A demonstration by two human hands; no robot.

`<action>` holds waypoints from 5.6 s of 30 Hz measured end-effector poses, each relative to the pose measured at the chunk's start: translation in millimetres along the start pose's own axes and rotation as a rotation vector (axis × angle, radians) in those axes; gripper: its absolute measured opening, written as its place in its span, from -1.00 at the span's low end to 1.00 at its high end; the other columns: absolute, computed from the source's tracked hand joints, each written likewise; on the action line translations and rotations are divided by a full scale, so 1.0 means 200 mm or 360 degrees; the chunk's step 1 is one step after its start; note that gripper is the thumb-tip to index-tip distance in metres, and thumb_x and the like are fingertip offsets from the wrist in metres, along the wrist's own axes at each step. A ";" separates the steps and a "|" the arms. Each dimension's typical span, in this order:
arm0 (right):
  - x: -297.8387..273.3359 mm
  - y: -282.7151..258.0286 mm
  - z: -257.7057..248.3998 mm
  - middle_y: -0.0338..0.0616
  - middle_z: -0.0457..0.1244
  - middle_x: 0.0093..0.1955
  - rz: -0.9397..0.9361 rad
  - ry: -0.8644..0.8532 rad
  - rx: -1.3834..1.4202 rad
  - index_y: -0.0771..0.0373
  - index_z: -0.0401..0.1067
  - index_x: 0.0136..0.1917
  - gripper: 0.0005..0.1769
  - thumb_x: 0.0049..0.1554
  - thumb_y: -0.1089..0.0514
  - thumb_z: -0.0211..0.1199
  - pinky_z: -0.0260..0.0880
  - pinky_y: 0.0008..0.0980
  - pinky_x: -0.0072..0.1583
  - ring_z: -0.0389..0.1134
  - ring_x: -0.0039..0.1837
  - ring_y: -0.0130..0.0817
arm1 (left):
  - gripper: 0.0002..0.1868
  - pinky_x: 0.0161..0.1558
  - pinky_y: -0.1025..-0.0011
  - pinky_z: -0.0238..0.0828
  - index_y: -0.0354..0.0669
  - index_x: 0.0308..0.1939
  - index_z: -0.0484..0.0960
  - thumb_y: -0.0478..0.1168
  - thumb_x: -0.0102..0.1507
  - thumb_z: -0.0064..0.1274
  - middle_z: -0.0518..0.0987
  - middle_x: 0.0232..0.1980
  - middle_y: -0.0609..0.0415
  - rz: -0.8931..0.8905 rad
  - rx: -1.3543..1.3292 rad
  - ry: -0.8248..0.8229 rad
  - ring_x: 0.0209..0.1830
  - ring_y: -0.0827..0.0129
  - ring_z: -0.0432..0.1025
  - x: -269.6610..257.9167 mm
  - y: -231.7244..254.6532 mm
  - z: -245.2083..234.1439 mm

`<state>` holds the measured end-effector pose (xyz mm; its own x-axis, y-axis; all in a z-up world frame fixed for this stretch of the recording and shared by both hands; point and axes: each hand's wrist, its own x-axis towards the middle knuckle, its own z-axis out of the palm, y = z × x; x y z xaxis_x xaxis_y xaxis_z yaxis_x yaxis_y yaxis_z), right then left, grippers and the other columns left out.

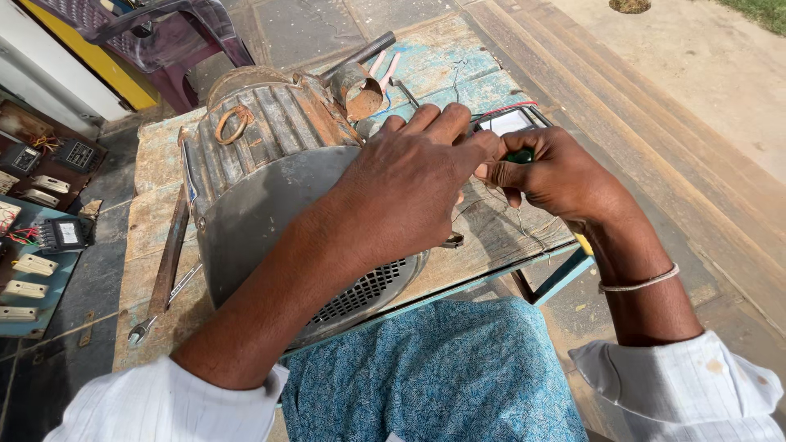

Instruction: The person disassembles an electric motor by removing the screws from the outer casing using a screwdriver, taking off the metal fan cover, and then using pliers to remove components from the internal shaft.

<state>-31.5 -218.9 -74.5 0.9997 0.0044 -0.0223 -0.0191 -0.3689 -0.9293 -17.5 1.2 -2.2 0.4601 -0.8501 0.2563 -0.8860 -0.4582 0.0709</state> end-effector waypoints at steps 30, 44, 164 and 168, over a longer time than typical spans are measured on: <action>-0.12 -0.04 0.27 -0.19 0.43 -0.16 -0.0051 0.0127 -0.0349 0.21 0.59 0.08 -0.51 0.03 -0.17 0.37 0.37 -0.32 -0.26 0.35 -0.31 -0.38 | 0.13 0.41 -0.08 0.14 -0.21 0.49 0.27 0.37 0.03 0.27 0.16 0.56 -0.35 -0.1210 -0.0386 0.1092 0.54 -0.20 0.10 -0.90 -0.04 0.17; -0.39 -0.50 0.48 -0.19 0.28 -0.34 -0.0335 0.0020 0.0003 0.36 0.57 -0.02 -0.69 0.29 0.03 0.27 0.19 -0.43 -0.35 0.19 -0.37 -0.49 | -0.56 0.27 0.05 0.35 -0.36 0.21 0.55 -0.05 0.44 0.03 0.55 0.19 -0.21 -0.0785 -0.0218 0.1532 0.26 0.06 0.39 -0.92 0.33 0.32; 0.10 -1.35 1.35 -0.34 -0.05 -0.48 -0.1088 -0.1170 -0.0191 0.17 0.29 -0.32 -0.20 0.36 -0.49 -0.27 0.10 -0.33 -0.31 -0.06 -0.42 -0.49 | -0.81 -0.03 0.38 0.51 -0.26 0.06 0.61 -0.22 0.49 -0.04 0.59 -0.09 0.02 -0.0499 -0.1740 0.2025 -0.09 0.42 0.50 -0.82 -0.38 0.26; 0.01 -1.32 1.34 -0.36 -0.01 -0.44 -0.1360 -0.0850 -0.0133 0.16 0.30 -0.30 -0.19 0.38 -0.52 -0.24 0.13 -0.39 -0.31 -0.01 -0.39 -0.53 | -0.79 -0.09 0.41 0.51 -0.25 0.00 0.63 -0.18 0.43 0.00 0.67 -0.15 0.05 -0.0907 -0.1412 0.1984 -0.16 0.46 0.57 -0.82 -0.36 0.23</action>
<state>-26.8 127.2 71.2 0.5412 0.7055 0.4576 0.7222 -0.1113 -0.6827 -26.8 161.7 -92.8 0.7827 0.2932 0.5490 -0.5831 0.0374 0.8115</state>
